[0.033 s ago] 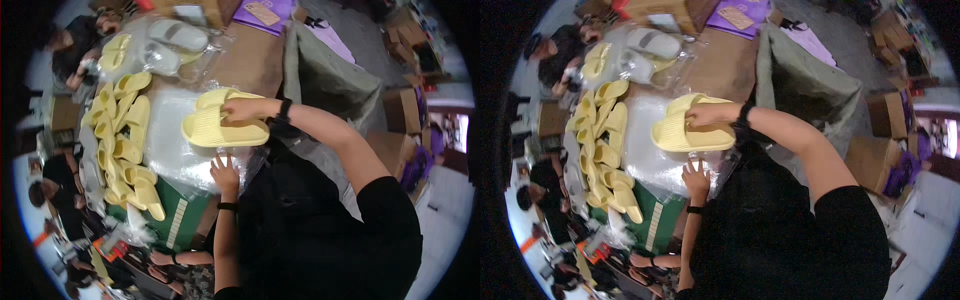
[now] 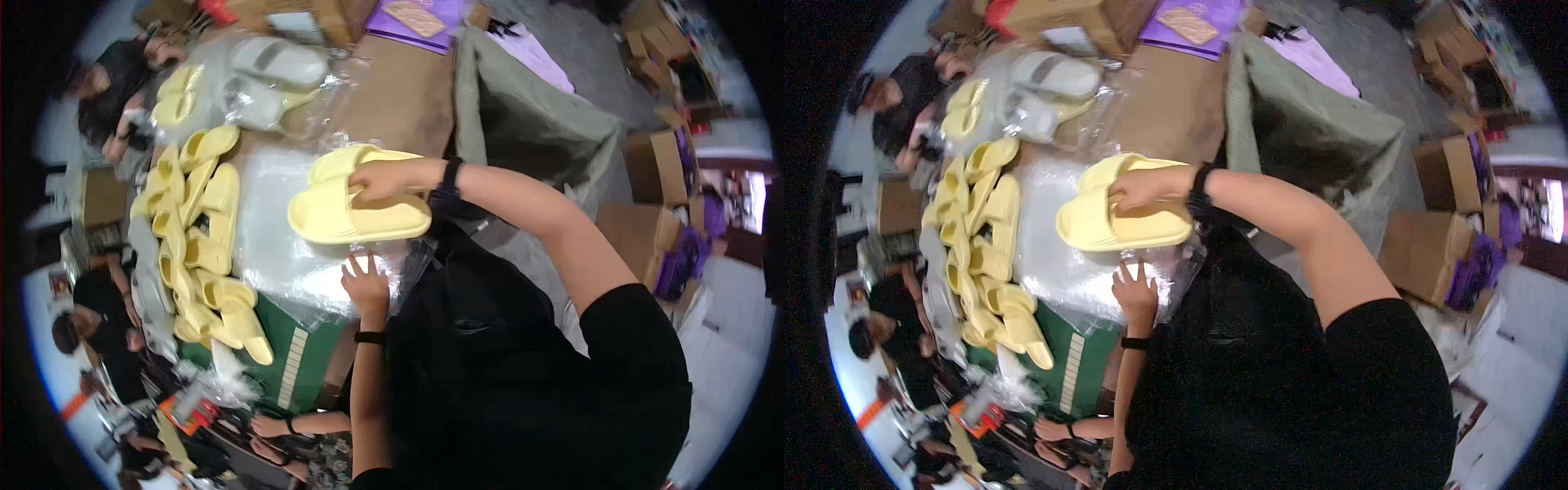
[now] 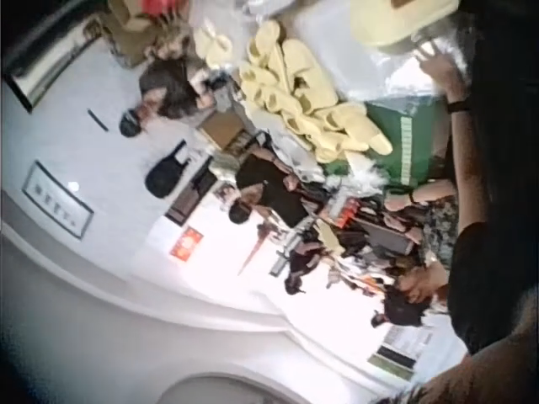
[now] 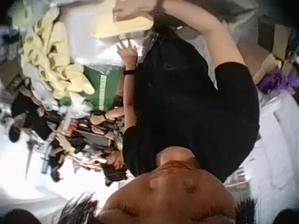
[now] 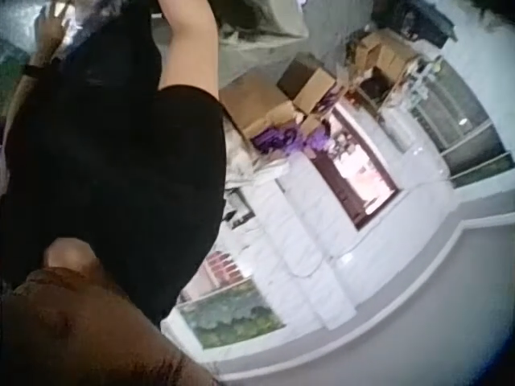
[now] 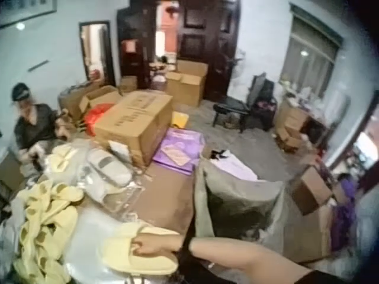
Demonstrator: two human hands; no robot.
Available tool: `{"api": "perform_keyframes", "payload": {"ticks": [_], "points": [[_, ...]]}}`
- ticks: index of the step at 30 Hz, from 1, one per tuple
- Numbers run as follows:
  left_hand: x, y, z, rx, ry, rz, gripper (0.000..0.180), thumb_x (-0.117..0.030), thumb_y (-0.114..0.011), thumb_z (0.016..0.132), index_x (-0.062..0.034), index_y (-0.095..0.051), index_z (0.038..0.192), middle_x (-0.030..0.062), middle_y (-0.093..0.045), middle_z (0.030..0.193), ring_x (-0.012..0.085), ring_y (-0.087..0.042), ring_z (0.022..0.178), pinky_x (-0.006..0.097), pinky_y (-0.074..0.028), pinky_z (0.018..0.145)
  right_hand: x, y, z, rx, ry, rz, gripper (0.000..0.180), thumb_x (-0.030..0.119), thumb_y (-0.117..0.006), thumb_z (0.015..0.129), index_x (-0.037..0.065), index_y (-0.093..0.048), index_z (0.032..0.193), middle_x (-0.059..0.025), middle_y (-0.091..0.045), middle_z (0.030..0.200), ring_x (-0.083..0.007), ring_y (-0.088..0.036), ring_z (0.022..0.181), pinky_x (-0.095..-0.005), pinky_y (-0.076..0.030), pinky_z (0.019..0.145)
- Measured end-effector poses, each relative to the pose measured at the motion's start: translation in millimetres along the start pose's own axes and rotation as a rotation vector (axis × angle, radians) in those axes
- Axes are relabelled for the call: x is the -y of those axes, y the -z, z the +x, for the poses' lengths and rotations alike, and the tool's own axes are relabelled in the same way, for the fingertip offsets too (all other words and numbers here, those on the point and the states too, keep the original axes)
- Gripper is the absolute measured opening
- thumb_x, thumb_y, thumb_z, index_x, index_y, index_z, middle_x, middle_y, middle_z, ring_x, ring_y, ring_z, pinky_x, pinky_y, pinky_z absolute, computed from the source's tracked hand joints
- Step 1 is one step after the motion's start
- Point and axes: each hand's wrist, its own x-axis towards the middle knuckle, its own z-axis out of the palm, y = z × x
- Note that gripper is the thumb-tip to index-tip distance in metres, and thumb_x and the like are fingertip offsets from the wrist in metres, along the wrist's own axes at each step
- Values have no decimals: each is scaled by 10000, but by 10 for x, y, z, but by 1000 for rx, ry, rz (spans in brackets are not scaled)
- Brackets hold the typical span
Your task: Packing pairs of slippers into individual plastic bags and then into a larger sack.
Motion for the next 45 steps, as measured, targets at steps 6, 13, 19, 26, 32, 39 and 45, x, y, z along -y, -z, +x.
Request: {"api": "perform_keyframes", "payload": {"ticks": [6, 13, 19, 26, 32, 39, 45], "points": [[-13, 10, 118, 84, 8, 55, 430, -167, -540, 763, -102, -521, 1188, 240, -369, 1313, 459, -414, 1111, 501, -354, 930, -124, 13, 353, -25, 147, -235, 474, 314, -592, 715, 24, -586, 1090, -202, -607, 972, -345, -578, 911, -397, -452, 799], [14, 28, 157, 151, -43, 12, 336, -125, -563, 765, -41, -550, 1090, 194, -466, 1206, 406, -433, 1089, 486, -374, 882, -294, 208, 362, -126, 154, -80, 472, 300, -577, 726, 2, -581, 1091, -205, -618, 967, -334, -586, 902, -375, -455, 784], [-180, 115, 162, 60, 12, -85, 505, -198, -649, 733, -56, -485, 1188, 181, -443, 1229, 403, -409, 1115, 493, -368, 893, -223, 339, 209, 6, 149, -38, 442, 285, -570, 756, 3, -581, 1096, -199, -626, 978, -322, -598, 895, -368, -457, 785], [-177, -9, 127, 52, 66, 54, 480, -201, -580, 790, -76, -466, 1240, 181, -414, 1262, 398, -379, 1152, 498, -353, 909, -154, 291, 289, 45, 199, -44, 450, 309, -577, 774, -2, -576, 1098, -198, -620, 1003, -315, -591, 916, -358, -449, 807], [-110, 164, 146, -133, 174, -204, 91, -114, -538, 799, -33, -507, 771, 160, -557, 801, 337, -532, 786, 426, -415, 706, -90, 247, 175, 160, 160, -116, 472, 312, -562, 798, -14, -545, 1139, -215, -591, 1076, -309, -564, 1003, -347, -432, 860], [-23, 302, 28, -403, 117, -397, 68, -98, -554, 770, -36, -562, 795, 128, -588, 801, 330, -540, 775, 421, -422, 689, 427, 262, -14, 364, 93, -89, 445, 278, -547, 801, -11, -547, 1140, -196, -609, 1039, -255, -577, 962, -321, -434, 833], [-23, 147, -85, -393, 288, -319, 133, -68, -549, 715, -18, -647, 790, 168, -630, 824, 335, -589, 793, 430, -463, 725, 465, 8, 14, 488, 72, -86, 434, 257, -550, 834, -29, -527, 1159, -131, -600, 1040, -174, -551, 914, -296, -433, 804]]}}
